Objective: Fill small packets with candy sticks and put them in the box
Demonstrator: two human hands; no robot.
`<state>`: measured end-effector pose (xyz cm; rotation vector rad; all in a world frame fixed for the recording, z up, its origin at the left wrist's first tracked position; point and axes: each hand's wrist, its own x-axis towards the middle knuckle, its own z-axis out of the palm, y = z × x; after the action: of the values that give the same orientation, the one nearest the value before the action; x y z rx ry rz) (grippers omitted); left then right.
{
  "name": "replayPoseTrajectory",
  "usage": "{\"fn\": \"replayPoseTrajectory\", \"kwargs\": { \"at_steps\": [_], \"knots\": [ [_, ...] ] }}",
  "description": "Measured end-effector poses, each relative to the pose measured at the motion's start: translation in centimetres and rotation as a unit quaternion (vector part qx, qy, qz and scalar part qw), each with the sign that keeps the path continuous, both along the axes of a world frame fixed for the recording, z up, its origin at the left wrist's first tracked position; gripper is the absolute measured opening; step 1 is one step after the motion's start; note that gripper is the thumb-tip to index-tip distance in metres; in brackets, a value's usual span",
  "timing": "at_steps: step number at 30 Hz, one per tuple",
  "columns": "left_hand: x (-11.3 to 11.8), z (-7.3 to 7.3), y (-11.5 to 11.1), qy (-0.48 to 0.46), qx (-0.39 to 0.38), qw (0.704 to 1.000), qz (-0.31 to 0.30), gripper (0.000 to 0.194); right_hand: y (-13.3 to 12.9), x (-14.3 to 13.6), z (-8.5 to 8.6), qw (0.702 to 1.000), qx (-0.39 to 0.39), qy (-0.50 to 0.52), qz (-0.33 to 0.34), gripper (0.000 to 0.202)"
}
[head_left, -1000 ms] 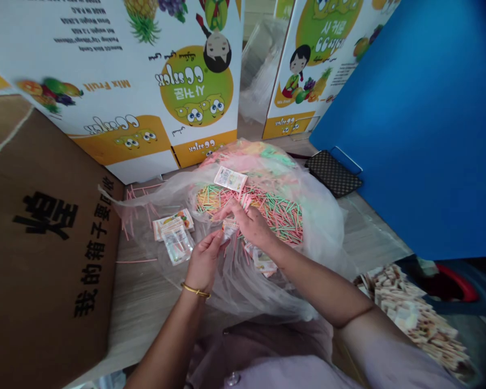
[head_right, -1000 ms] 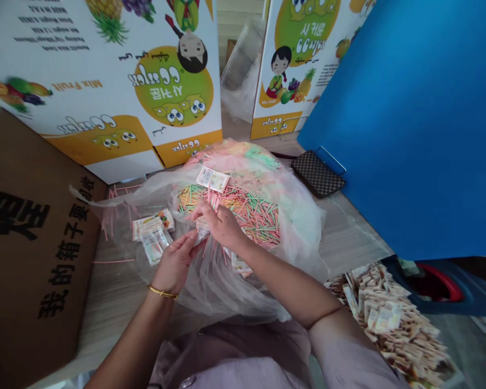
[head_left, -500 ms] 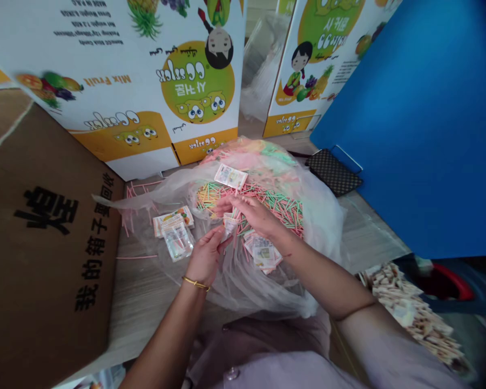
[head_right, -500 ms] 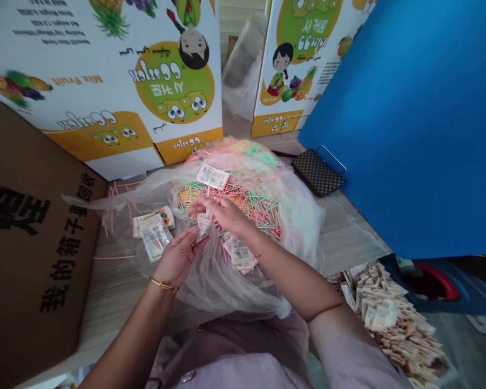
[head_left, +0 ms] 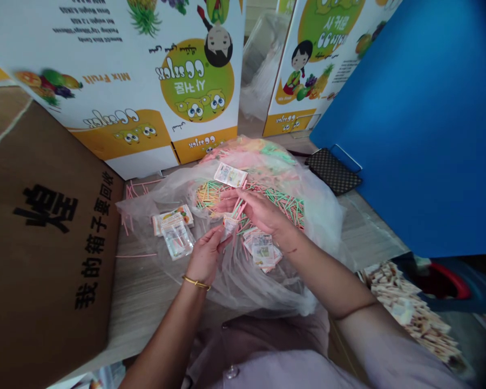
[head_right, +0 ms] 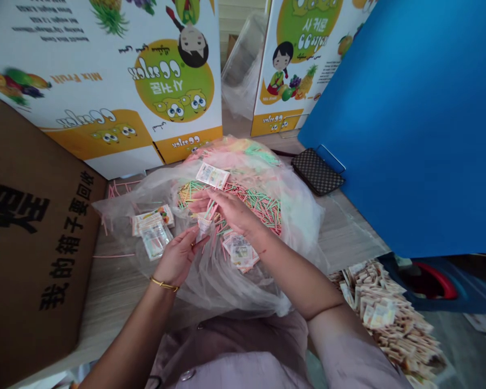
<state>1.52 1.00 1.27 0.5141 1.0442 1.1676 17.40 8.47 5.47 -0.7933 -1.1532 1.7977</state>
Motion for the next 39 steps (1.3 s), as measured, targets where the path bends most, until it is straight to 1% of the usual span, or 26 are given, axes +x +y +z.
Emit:
{"fn": "replayPoseTrajectory", "kwargs": {
  "at_steps": [2, 3, 6, 9, 11, 13, 15, 17, 18, 21, 23, 25, 26, 28, 30, 31, 34, 37, 39],
  "knots": [
    [0.0, 0.0, 0.0, -0.002, -0.001, 1.0, -0.003, 0.033, -0.2, 0.0, 0.1, 1.0, 0.007, -0.005, -0.013, 0.046],
    [0.0, 0.0, 0.0, -0.003, -0.002, 1.0, -0.005, 0.032, -0.2, -0.1, 0.2, 0.999, 0.011, -0.011, -0.032, 0.046],
    [-0.2, 0.0, -0.1, -0.014, -0.013, 1.0, -0.005, 0.03, 0.0, 0.1, 0.5, 0.99, 0.042, -0.039, -0.126, 0.05],
    [-0.4, 0.0, -0.2, -0.024, -0.022, 0.999, -0.005, 0.026, 0.5, 0.6, 0.4, 0.966, 0.097, -0.078, -0.226, 0.052],
    [-0.4, -0.1, -0.2, -0.021, -0.019, 1.0, -0.008, 0.027, 0.6, 0.9, 0.1, 0.955, 0.12, -0.095, -0.253, 0.051],
    [-0.3, 0.0, -0.2, -0.015, -0.013, 1.0, -0.011, 0.029, 0.5, 1.0, 0.0, 0.957, 0.128, -0.117, -0.233, 0.051],
    [-0.2, 0.1, -0.2, -0.009, -0.01, 1.0, -0.011, 0.03, 0.1, 1.0, 0.1, 0.959, 0.144, -0.165, -0.179, 0.05],
    [-0.1, 0.3, -0.2, -0.007, -0.007, 1.0, -0.011, 0.03, -0.2, 1.1, 0.5, 0.951, 0.167, -0.224, -0.13, 0.046],
    [-0.1, 0.4, -0.2, -0.007, -0.006, 1.0, -0.012, 0.03, -0.4, 1.1, 0.8, 0.947, 0.171, -0.244, -0.116, 0.045],
    [-0.3, 0.7, -0.3, -0.01, -0.006, 1.0, -0.02, 0.03, -0.4, 1.3, 1.1, 0.951, 0.149, -0.259, -0.085, 0.046],
    [-0.6, 0.8, -0.3, -0.008, -0.011, 1.0, -0.028, 0.032, -0.3, 1.3, 0.9, 0.956, 0.154, -0.25, -0.03, 0.045],
    [-0.8, 0.8, -0.3, -0.007, -0.021, 0.999, -0.031, 0.034, -0.1, 1.2, 0.5, 0.951, 0.18, -0.252, 0.018, 0.041],
    [-0.9, 0.8, -0.3, -0.007, -0.025, 0.999, -0.031, 0.035, 0.0, 1.1, 0.3, 0.946, 0.19, -0.261, 0.021, 0.039],
    [-0.9, 0.8, -0.4, -0.004, -0.027, 0.999, -0.028, 0.034, 0.2, 0.9, 0.1, 0.934, 0.194, -0.298, -0.011, 0.038],
    [-0.8, 0.8, -0.5, 0.005, -0.021, 0.999, -0.031, 0.033, 0.3, 1.0, 0.2, 0.923, 0.196, -0.329, -0.04, 0.04],
    [-0.7, 0.8, -0.5, 0.012, -0.018, 0.999, -0.034, 0.032, 0.3, 1.0, 0.3, 0.92, 0.199, -0.335, -0.041, 0.04],
    [-0.5, 0.6, -0.5, 0.037, -0.005, 0.999, -0.036, 0.033, 0.1, 1.0, 1.3, 0.918, 0.214, -0.333, -0.006, 0.039],
    [-0.2, 0.4, -0.5, 0.051, 0.003, 0.998, -0.028, 0.033, 0.0, 0.9, 2.0, 0.916, 0.223, -0.332, 0.036, 0.026],
    [-0.2, 0.4, -0.5, 0.042, -0.002, 0.999, -0.031, 0.034, 0.3, 1.0, 2.2, 0.91, 0.226, -0.344, 0.048, 0.02]
  ]
}}
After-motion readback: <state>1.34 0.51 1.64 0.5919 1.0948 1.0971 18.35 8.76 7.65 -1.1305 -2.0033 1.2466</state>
